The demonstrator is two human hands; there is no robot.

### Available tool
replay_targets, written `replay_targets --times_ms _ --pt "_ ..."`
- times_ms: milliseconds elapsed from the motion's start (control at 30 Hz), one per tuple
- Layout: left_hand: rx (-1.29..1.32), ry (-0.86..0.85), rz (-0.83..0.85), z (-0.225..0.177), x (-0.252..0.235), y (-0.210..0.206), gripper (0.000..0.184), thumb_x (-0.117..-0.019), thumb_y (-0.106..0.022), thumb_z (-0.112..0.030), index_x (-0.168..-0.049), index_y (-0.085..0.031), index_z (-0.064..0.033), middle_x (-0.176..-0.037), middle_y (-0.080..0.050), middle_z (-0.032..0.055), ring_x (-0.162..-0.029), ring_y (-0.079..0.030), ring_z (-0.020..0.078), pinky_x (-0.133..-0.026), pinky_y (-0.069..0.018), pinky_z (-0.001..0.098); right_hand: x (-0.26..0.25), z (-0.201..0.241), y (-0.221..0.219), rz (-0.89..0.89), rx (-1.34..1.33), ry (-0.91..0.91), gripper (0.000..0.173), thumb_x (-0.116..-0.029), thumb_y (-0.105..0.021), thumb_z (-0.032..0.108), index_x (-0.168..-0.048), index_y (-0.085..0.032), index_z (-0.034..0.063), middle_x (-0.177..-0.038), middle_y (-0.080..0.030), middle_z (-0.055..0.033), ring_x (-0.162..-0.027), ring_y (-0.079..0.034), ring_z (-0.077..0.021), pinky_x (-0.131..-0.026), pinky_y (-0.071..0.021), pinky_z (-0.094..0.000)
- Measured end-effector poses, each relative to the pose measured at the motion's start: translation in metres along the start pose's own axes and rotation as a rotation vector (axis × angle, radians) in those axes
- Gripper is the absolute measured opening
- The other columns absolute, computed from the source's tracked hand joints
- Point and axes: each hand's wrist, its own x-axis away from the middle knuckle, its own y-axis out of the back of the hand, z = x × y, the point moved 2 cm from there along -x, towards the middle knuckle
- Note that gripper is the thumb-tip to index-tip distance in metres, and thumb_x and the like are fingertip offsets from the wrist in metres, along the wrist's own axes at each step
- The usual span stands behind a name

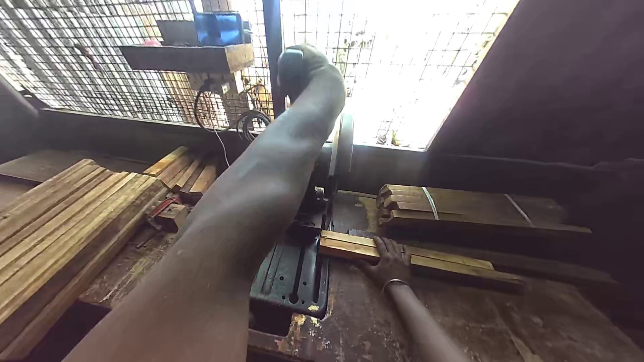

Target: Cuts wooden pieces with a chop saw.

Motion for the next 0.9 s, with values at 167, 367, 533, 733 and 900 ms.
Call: replay_targets --times_ms 167,367,533,733,900 --pt "0.793 0.189 0.086 0.02 0.031 -0.013 0.048 -0.0972 -0.059 -0.008 -0.141 -0.049 0.0079 -0.148 -0.048 0.0288 -0.137 -0.051 0.0394 -0.109 -0.0474 0.0508 -0.025 -0.001 0.022 0.211 0.012 0.207 0.1 -0.0641 -0.066 0.086 -0.132 -0.061 0.0138 -0.135 -0.061 -0.0089 -0.127 -0.057 -0.0285 -0.107 -0.0456 -0.0502" --pt "0.39 0.102 0.112 0.014 0.046 -0.021 0.046 -0.0927 -0.064 -0.01 -0.129 -0.053 0.0158 -0.134 -0.053 0.0325 -0.123 -0.057 0.0436 -0.095 -0.0521 0.0529 -0.033 -0.005 0.022 0.253 -0.034 0.2 0.101 -0.0608 -0.068 0.086 -0.13 -0.061 0.0125 -0.134 -0.06 -0.0097 -0.127 -0.056 -0.0287 -0.108 -0.0451 -0.048" --pt "0.373 0.165 0.1 0.017 0.061 -0.038 0.071 -0.0861 -0.072 -0.031 -0.13 -0.047 0.0181 -0.131 -0.053 0.0354 -0.121 -0.058 0.0446 -0.096 -0.0522 0.0518 -0.04 -0.008 0.01 0.301 0.024 0.177 0.107 -0.0603 -0.063 0.09 -0.136 -0.058 0.0158 -0.14 -0.057 -0.0093 -0.132 -0.053 -0.0293 -0.108 -0.0433 -0.0518" --pt "0.244 0.133 0.16 0.025 0.08 -0.045 0.045 -0.0943 -0.063 -0.023 -0.12 -0.06 0.0136 -0.12 -0.06 0.0344 -0.109 -0.063 0.0469 -0.081 -0.0547 0.057 -0.049 -0.009 0.007 0.411 0.029 0.207 0.108 -0.0617 -0.07 0.083 -0.142 -0.052 0.0128 -0.147 -0.051 -0.0124 -0.138 -0.047 -0.0329 -0.103 -0.0452 -0.0585" --pt "0.154 0.162 0.185 0.031 0.095 -0.067 0.041 -0.0936 -0.06 -0.026 -0.108 -0.064 0.012 -0.11 -0.065 0.0311 -0.101 -0.067 0.0449 -0.077 -0.0544 0.0576 -0.047 -0.01 0.003 0.247 0.004 0.244 0.098 -0.0575 -0.07 0.084 -0.124 -0.062 0.0135 -0.132 -0.061 -0.0084 -0.126 -0.057 -0.0278 -0.102 -0.0488 -0.0505"
